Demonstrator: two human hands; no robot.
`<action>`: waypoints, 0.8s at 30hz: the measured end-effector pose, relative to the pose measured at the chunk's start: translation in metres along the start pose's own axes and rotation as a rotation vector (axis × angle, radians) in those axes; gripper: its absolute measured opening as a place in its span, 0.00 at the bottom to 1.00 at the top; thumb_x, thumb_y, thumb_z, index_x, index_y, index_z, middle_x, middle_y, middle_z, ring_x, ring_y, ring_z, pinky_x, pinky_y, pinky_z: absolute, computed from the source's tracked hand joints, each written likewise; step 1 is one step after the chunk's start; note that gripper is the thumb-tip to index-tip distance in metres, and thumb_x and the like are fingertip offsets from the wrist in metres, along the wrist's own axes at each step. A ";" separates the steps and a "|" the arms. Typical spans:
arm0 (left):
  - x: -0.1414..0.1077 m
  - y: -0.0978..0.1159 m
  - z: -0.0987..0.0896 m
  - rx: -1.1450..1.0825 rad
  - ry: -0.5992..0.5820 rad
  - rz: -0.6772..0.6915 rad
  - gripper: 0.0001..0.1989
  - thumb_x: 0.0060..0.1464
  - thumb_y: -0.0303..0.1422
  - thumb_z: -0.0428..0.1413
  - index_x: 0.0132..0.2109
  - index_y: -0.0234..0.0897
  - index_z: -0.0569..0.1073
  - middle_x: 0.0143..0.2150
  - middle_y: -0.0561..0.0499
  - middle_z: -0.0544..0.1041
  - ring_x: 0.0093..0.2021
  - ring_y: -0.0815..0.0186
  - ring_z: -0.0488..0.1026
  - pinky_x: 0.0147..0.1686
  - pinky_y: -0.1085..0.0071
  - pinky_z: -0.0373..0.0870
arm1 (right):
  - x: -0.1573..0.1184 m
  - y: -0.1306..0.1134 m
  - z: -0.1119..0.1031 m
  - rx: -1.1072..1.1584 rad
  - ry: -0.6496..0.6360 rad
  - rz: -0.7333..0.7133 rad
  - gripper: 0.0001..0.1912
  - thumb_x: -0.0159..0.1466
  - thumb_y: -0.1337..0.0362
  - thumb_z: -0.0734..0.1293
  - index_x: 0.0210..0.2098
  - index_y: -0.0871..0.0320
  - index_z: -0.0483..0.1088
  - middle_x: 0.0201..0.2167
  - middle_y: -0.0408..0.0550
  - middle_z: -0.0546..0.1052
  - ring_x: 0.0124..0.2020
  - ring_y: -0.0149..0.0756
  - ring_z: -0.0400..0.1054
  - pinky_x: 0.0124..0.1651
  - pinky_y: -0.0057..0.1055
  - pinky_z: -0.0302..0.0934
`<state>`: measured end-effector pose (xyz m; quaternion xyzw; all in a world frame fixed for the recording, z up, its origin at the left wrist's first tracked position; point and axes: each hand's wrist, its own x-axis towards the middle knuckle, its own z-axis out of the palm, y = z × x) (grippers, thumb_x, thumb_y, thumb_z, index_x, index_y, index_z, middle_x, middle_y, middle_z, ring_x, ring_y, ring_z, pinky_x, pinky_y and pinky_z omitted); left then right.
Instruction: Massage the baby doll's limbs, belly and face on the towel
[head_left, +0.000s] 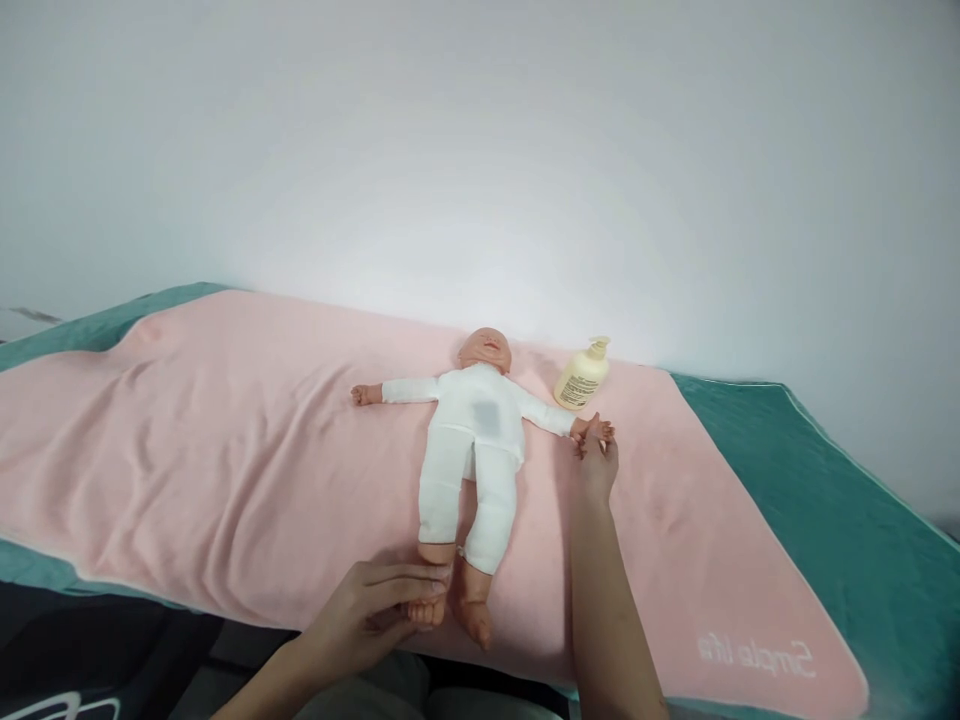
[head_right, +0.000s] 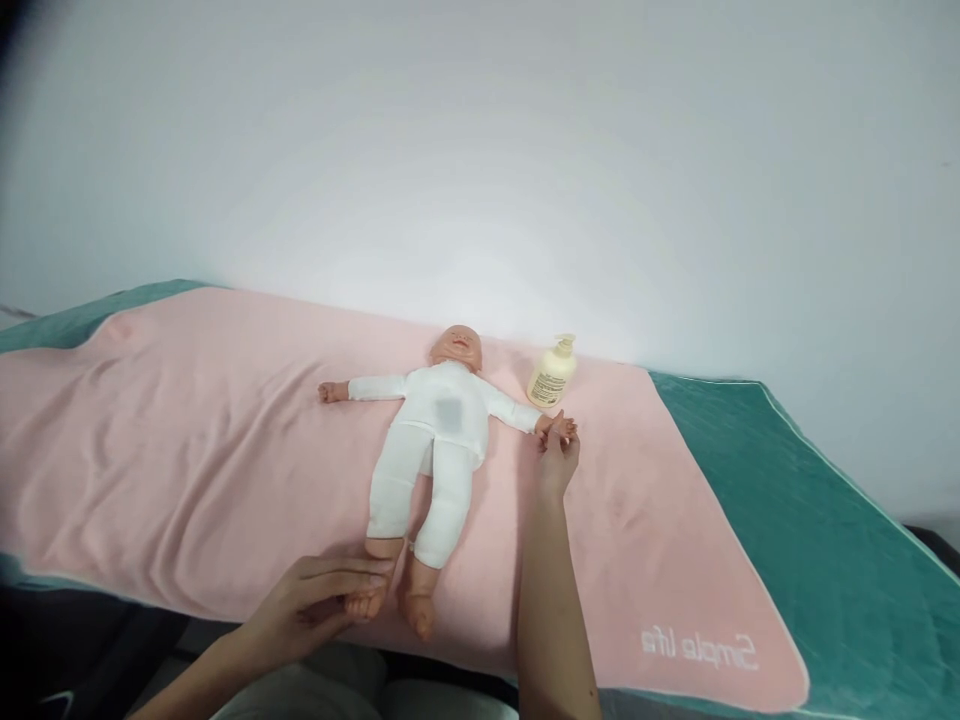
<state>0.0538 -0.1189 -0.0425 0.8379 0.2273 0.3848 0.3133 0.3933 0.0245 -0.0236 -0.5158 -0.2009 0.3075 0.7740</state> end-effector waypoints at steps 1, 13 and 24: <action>0.002 0.002 -0.004 0.014 0.002 0.001 0.22 0.57 0.24 0.57 0.57 0.44 0.70 0.52 0.48 0.78 0.52 0.63 0.75 0.52 0.69 0.73 | -0.004 -0.002 0.003 -0.033 -0.001 -0.052 0.26 0.53 0.49 0.73 0.45 0.58 0.68 0.36 0.43 0.75 0.30 0.26 0.70 0.32 0.23 0.68; 0.055 -0.003 -0.026 -0.007 0.277 -0.042 0.14 0.57 0.26 0.56 0.50 0.41 0.74 0.51 0.45 0.78 0.51 0.58 0.76 0.47 0.66 0.75 | -0.060 0.003 0.032 -0.584 -0.671 -0.896 0.15 0.67 0.64 0.61 0.52 0.51 0.71 0.50 0.52 0.69 0.50 0.38 0.68 0.46 0.35 0.70; 0.125 -0.026 -0.029 -0.429 0.502 -0.271 0.17 0.54 0.37 0.61 0.49 0.35 0.74 0.53 0.40 0.76 0.28 0.68 0.76 0.30 0.68 0.76 | -0.060 0.002 0.031 -0.778 -0.876 -1.001 0.18 0.69 0.65 0.58 0.55 0.47 0.70 0.51 0.51 0.69 0.50 0.38 0.68 0.50 0.36 0.69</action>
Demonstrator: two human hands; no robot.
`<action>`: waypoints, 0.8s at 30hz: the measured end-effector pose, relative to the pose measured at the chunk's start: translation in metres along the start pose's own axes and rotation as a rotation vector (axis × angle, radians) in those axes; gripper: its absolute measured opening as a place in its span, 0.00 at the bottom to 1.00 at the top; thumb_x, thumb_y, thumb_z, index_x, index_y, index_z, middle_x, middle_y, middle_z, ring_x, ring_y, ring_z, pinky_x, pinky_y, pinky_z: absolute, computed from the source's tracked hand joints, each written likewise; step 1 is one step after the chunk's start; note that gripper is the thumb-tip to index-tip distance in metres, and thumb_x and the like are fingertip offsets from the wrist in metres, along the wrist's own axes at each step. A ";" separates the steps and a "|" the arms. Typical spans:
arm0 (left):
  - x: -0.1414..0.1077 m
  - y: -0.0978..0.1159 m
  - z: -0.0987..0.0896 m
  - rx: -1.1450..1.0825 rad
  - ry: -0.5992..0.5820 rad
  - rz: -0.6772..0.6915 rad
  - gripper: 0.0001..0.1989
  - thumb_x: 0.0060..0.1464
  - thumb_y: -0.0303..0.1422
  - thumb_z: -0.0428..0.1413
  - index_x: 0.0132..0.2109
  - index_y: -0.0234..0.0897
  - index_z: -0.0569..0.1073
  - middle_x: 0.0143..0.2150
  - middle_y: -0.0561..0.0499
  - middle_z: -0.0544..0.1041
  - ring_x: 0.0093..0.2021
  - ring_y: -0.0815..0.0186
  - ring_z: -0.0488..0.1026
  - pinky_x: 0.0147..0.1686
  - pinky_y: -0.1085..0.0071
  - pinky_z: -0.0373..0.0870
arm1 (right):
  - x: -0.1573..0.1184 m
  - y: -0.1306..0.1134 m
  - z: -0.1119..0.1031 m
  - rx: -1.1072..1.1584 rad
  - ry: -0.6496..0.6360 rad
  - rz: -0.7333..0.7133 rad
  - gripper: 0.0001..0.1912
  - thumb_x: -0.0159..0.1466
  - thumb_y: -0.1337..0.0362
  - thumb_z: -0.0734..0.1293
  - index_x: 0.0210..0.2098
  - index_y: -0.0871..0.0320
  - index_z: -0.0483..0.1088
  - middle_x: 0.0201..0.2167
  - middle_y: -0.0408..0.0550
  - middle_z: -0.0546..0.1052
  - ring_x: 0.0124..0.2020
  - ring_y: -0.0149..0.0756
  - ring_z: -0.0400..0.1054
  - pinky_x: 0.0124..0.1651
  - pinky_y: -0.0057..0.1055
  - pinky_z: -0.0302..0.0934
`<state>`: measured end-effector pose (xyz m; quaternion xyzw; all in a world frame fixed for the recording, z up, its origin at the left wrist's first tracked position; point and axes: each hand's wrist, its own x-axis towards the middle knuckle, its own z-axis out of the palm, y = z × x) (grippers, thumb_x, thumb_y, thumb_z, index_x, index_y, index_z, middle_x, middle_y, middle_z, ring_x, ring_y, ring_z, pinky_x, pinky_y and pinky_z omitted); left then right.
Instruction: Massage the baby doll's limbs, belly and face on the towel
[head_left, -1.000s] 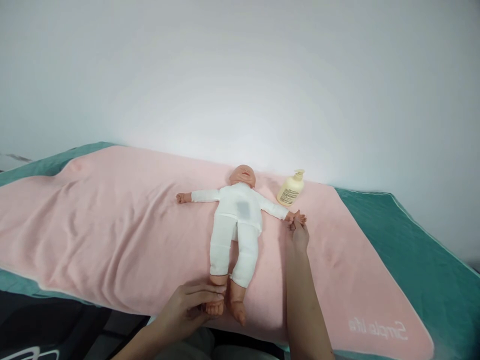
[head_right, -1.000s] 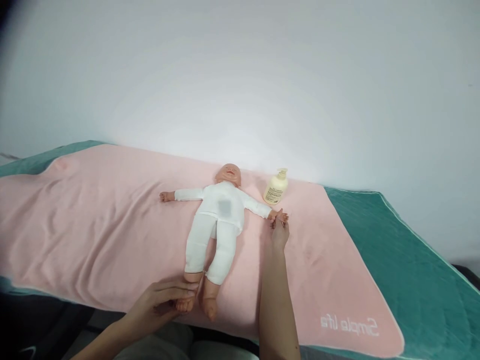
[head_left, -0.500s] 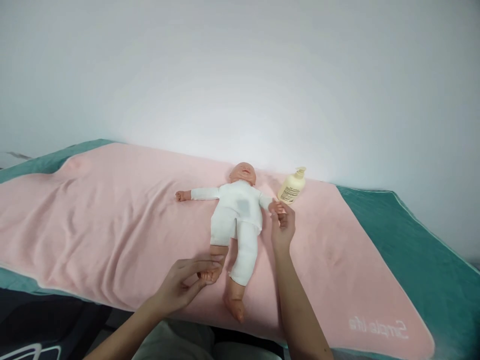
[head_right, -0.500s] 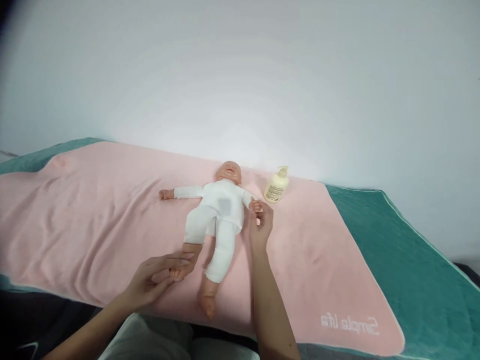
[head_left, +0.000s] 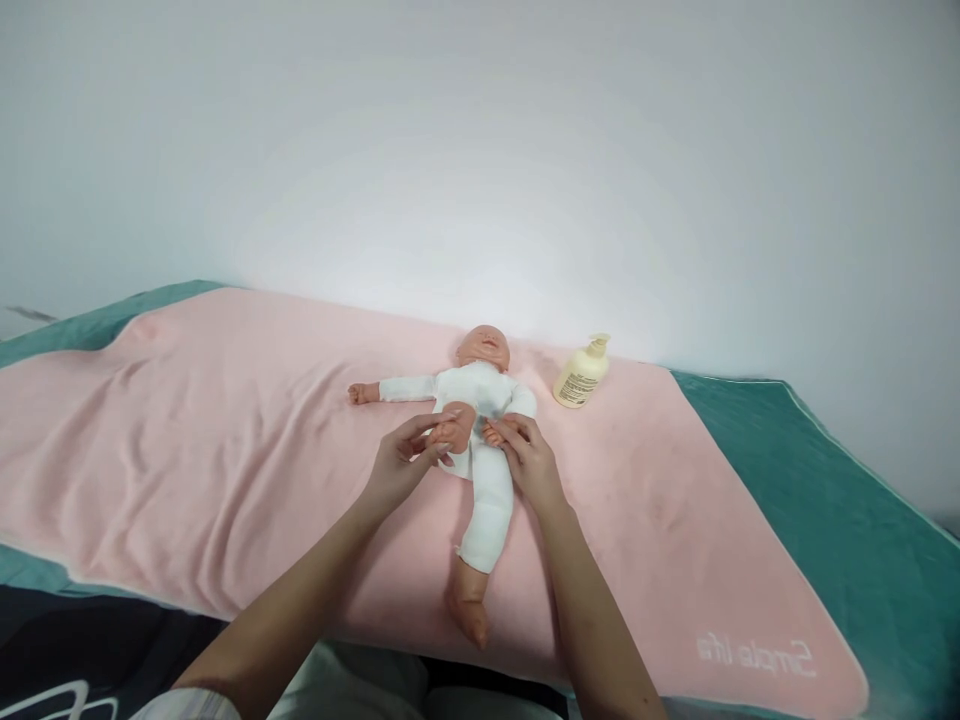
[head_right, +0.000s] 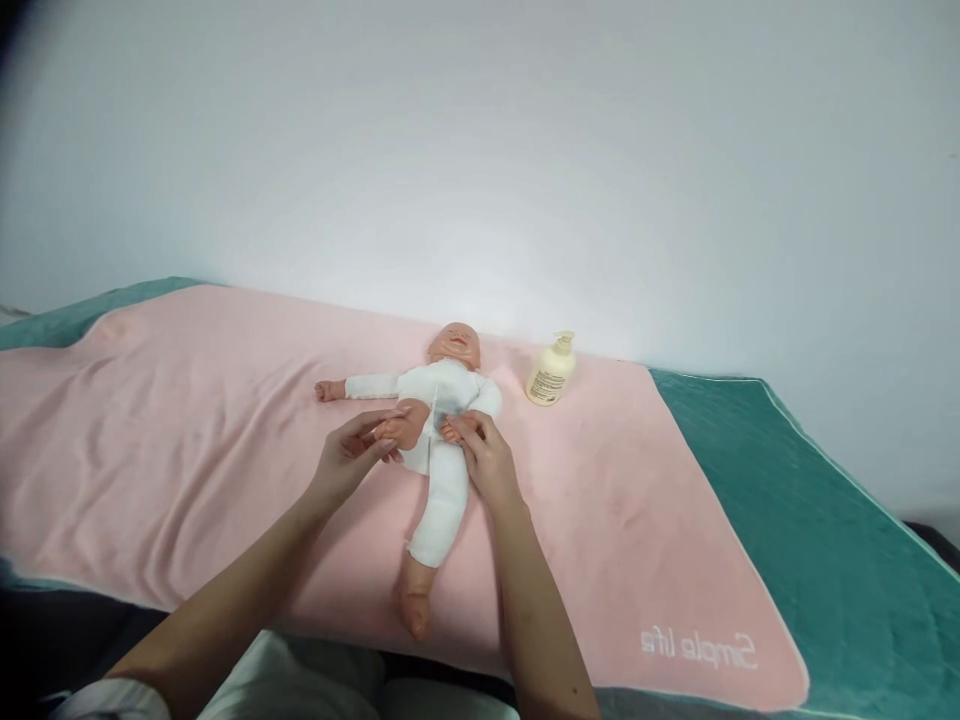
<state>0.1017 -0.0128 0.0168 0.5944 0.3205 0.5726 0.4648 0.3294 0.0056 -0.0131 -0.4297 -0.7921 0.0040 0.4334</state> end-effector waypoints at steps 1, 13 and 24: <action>0.001 0.000 -0.001 -0.012 0.002 -0.009 0.18 0.54 0.37 0.61 0.50 0.35 0.74 0.54 0.40 0.76 0.27 0.68 0.76 0.29 0.68 0.76 | 0.000 0.000 0.000 0.016 0.001 0.006 0.18 0.68 0.65 0.59 0.55 0.47 0.70 0.51 0.51 0.69 0.50 0.38 0.68 0.51 0.37 0.68; -0.053 0.002 -0.018 0.177 -0.137 0.052 0.15 0.55 0.35 0.61 0.49 0.37 0.76 0.53 0.42 0.77 0.50 0.54 0.76 0.46 0.60 0.77 | -0.002 0.025 -0.020 0.469 0.630 0.628 0.24 0.59 0.54 0.69 0.53 0.56 0.69 0.50 0.51 0.72 0.30 0.27 0.67 0.38 0.31 0.67; -0.107 0.011 -0.024 0.363 -0.519 0.254 0.20 0.54 0.32 0.62 0.54 0.42 0.74 0.51 0.45 0.78 0.50 0.58 0.77 0.50 0.67 0.74 | -0.019 0.074 -0.031 0.783 0.859 1.038 0.21 0.52 0.54 0.75 0.37 0.58 0.65 0.30 0.40 0.73 0.29 0.26 0.71 0.32 0.22 0.68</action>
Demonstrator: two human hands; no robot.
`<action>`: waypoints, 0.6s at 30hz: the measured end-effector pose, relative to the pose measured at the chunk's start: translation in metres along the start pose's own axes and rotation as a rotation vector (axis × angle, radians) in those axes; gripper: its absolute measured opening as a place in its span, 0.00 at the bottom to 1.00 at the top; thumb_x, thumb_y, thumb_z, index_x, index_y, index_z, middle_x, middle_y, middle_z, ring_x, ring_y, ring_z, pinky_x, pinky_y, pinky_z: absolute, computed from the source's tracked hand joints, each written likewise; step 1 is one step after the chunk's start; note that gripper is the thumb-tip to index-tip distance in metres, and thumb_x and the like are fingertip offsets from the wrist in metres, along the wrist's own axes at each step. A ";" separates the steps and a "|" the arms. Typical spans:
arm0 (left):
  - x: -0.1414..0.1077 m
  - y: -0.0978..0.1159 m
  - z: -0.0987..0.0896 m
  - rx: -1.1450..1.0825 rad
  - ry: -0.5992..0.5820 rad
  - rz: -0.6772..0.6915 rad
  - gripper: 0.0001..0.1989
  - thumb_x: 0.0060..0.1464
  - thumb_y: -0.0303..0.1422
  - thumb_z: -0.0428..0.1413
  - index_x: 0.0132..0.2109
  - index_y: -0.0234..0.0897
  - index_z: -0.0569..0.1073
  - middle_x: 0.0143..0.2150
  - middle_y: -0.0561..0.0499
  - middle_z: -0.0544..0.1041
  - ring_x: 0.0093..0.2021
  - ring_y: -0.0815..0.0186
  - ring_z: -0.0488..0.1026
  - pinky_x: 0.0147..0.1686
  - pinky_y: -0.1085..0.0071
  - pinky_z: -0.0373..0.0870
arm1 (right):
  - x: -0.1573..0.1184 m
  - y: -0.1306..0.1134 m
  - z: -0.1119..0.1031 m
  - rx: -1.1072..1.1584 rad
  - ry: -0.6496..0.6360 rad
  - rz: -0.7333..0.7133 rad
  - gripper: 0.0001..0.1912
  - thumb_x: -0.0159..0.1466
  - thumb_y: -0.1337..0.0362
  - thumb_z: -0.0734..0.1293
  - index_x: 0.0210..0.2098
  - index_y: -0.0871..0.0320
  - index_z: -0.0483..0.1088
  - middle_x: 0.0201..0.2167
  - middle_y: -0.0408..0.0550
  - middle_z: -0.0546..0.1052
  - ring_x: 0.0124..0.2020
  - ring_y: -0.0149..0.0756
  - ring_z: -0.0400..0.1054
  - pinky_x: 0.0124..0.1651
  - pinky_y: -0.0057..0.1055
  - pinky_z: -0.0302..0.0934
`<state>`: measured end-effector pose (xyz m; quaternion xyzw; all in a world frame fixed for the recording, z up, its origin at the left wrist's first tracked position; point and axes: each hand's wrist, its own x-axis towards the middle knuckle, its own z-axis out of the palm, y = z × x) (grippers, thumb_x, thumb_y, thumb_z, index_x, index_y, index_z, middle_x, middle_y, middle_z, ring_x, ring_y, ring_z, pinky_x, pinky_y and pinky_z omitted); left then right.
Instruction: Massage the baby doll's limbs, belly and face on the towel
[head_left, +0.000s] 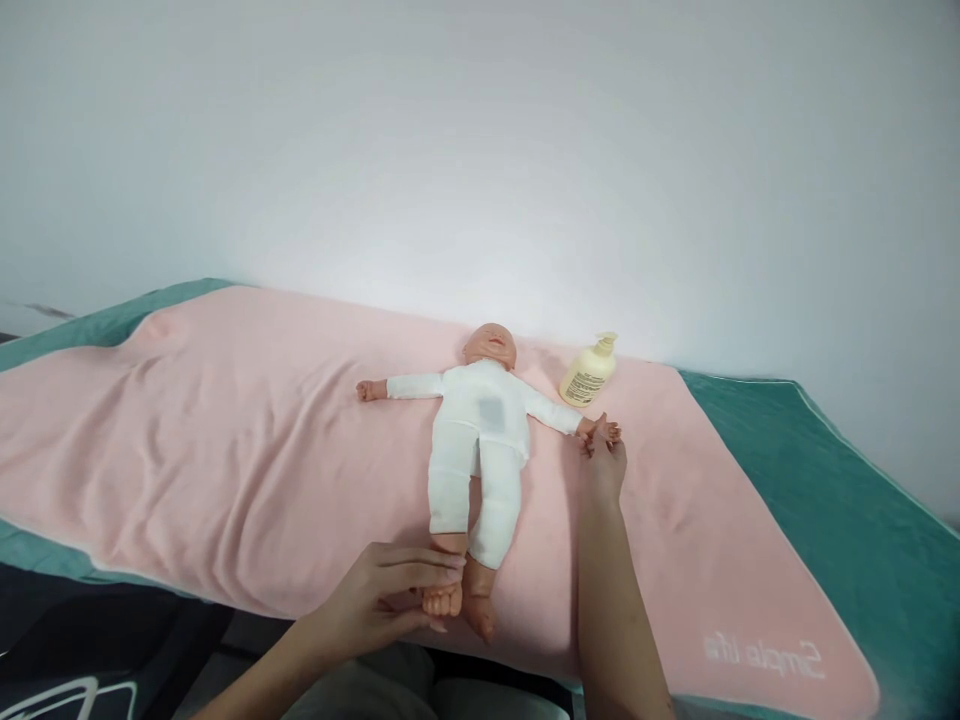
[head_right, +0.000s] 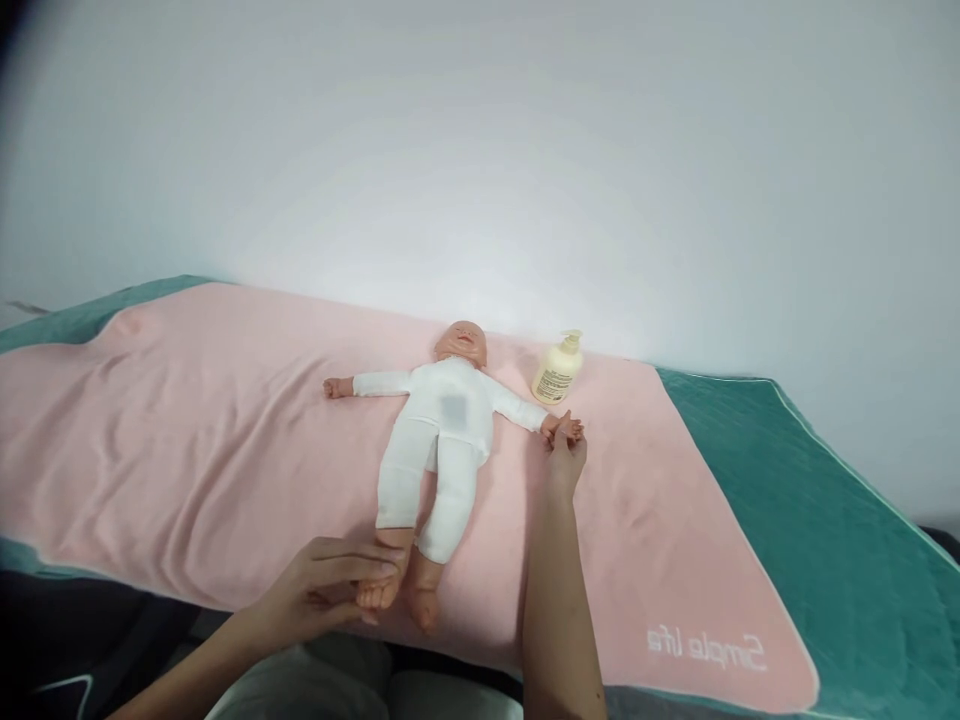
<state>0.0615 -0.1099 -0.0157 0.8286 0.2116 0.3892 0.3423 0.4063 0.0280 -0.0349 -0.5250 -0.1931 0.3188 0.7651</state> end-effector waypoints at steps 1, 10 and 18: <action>-0.003 0.000 0.001 -0.008 -0.003 -0.022 0.20 0.54 0.33 0.62 0.54 0.42 0.73 0.51 0.44 0.79 0.50 0.58 0.77 0.50 0.66 0.74 | 0.001 0.001 0.000 0.000 -0.004 0.011 0.20 0.53 0.55 0.75 0.36 0.58 0.65 0.29 0.39 0.73 0.28 0.26 0.71 0.32 0.22 0.68; -0.019 -0.010 0.007 -0.036 0.000 -0.029 0.16 0.58 0.29 0.58 0.54 0.42 0.73 0.51 0.43 0.78 0.51 0.59 0.76 0.50 0.65 0.74 | 0.002 0.000 -0.002 0.015 -0.019 0.043 0.19 0.54 0.52 0.74 0.33 0.59 0.66 0.29 0.42 0.74 0.27 0.26 0.71 0.30 0.23 0.70; -0.010 -0.006 -0.017 0.111 0.077 0.018 0.18 0.56 0.30 0.60 0.54 0.42 0.74 0.48 0.46 0.80 0.47 0.60 0.78 0.46 0.69 0.76 | -0.021 -0.009 0.016 -0.002 0.004 -0.153 0.25 0.54 0.50 0.73 0.44 0.58 0.66 0.39 0.43 0.74 0.28 0.23 0.69 0.33 0.23 0.67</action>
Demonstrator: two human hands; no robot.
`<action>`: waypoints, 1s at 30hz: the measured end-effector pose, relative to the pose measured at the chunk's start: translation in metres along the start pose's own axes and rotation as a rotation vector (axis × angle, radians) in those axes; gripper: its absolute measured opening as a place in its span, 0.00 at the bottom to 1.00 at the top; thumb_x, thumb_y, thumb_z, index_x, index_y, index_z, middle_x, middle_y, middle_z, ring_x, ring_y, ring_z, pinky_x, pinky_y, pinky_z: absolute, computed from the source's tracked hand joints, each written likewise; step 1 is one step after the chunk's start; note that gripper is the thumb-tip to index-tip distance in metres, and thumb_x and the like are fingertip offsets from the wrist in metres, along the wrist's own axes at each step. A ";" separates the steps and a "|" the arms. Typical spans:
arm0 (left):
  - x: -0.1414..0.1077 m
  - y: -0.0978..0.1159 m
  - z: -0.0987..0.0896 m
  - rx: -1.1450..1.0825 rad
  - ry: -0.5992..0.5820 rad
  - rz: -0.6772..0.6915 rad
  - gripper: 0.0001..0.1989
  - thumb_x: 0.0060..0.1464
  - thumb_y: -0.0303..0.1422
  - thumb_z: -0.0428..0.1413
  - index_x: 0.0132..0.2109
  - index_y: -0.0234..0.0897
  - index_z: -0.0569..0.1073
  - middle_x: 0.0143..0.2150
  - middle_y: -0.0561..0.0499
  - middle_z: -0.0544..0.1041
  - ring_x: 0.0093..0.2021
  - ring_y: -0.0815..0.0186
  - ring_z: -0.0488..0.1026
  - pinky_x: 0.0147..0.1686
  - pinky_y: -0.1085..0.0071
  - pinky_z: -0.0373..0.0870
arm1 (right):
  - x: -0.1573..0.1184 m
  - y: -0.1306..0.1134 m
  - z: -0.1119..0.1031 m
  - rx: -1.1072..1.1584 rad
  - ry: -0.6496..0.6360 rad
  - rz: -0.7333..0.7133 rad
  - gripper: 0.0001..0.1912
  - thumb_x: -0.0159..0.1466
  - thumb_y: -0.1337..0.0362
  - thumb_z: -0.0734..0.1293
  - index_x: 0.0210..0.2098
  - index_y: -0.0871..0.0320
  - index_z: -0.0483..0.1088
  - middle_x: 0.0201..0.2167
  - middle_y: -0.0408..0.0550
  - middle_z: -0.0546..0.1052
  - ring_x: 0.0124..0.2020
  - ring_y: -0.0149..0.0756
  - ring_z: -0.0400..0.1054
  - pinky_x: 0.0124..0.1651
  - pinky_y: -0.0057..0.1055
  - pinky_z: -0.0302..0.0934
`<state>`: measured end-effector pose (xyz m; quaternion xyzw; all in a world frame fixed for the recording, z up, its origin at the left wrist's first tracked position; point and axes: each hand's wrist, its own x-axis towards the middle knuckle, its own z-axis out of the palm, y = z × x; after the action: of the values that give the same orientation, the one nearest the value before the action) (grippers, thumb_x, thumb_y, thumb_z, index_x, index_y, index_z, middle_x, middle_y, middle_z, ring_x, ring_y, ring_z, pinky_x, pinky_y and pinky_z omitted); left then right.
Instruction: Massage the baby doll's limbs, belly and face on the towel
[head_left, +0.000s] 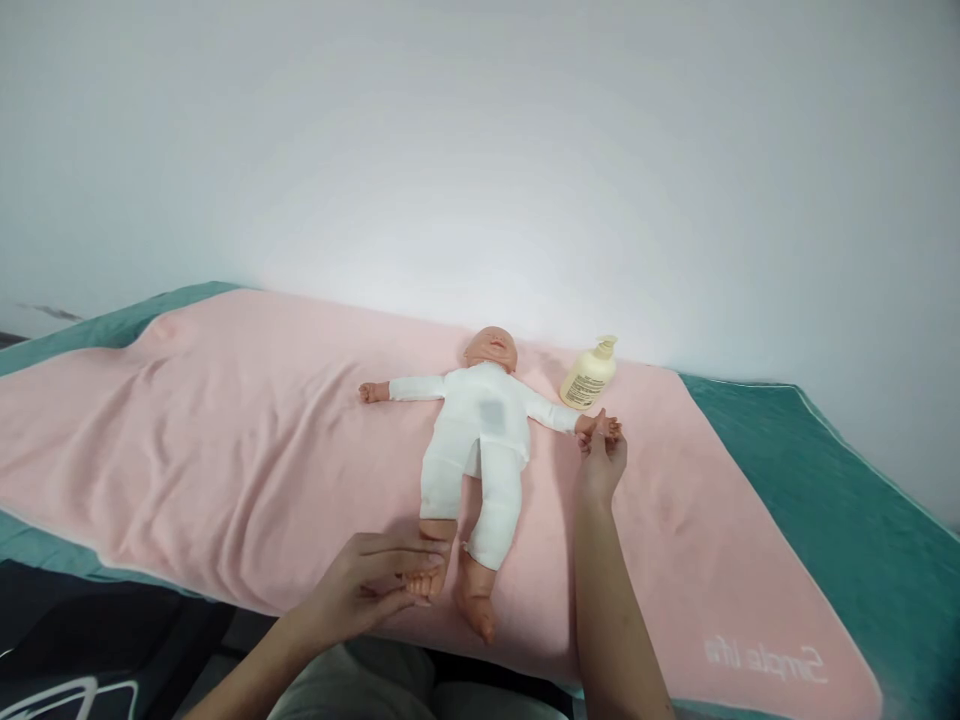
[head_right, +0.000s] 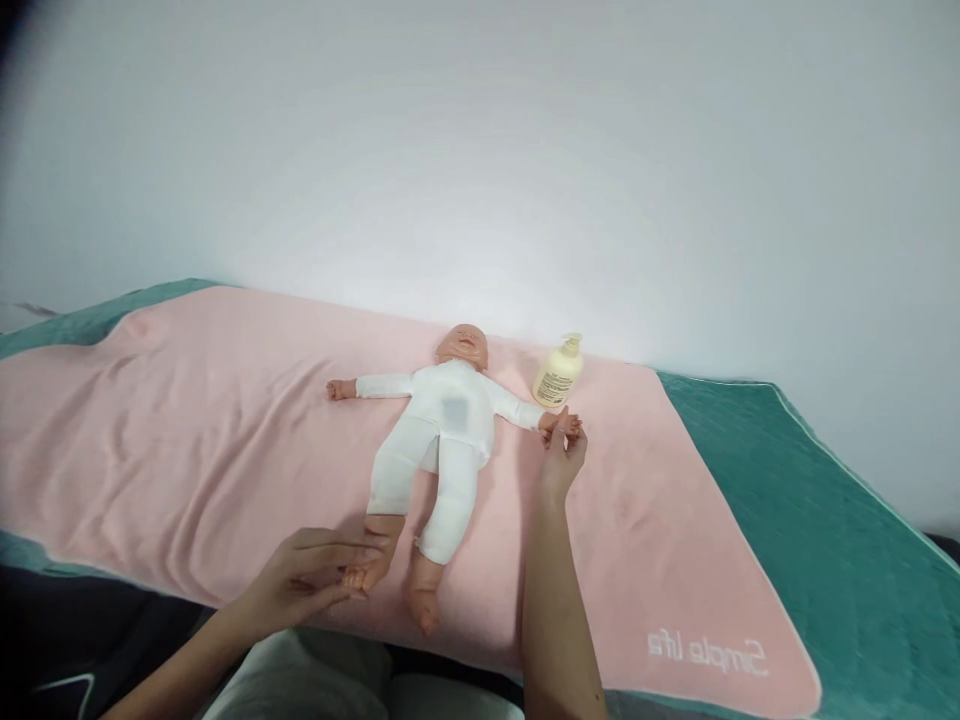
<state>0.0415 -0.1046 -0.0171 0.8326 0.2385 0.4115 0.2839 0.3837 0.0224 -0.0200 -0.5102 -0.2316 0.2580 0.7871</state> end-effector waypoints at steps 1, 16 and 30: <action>0.004 -0.001 -0.003 0.019 0.025 -0.004 0.17 0.55 0.30 0.60 0.53 0.43 0.75 0.48 0.47 0.80 0.46 0.60 0.79 0.46 0.69 0.76 | -0.006 -0.003 0.005 -0.024 -0.013 -0.077 0.26 0.56 0.49 0.71 0.46 0.57 0.66 0.43 0.45 0.73 0.28 0.22 0.68 0.34 0.23 0.66; 0.097 -0.034 -0.021 -0.136 0.395 -0.292 0.19 0.51 0.37 0.63 0.49 0.36 0.77 0.47 0.43 0.80 0.37 0.59 0.78 0.37 0.63 0.78 | -0.054 -0.002 0.030 -0.519 -0.788 -0.813 0.17 0.67 0.65 0.60 0.55 0.49 0.69 0.50 0.51 0.70 0.51 0.38 0.67 0.51 0.37 0.69; 0.076 -0.025 -0.019 -0.210 0.390 -0.266 0.17 0.55 0.33 0.61 0.52 0.37 0.75 0.51 0.43 0.78 0.39 0.60 0.79 0.38 0.65 0.77 | -0.042 -0.001 0.026 -0.428 -0.529 -0.619 0.17 0.65 0.59 0.63 0.52 0.54 0.70 0.49 0.53 0.71 0.47 0.38 0.68 0.46 0.37 0.68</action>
<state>0.0629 -0.0334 0.0175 0.6647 0.3520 0.5460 0.3690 0.3355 0.0123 -0.0135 -0.4847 -0.6143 0.0783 0.6178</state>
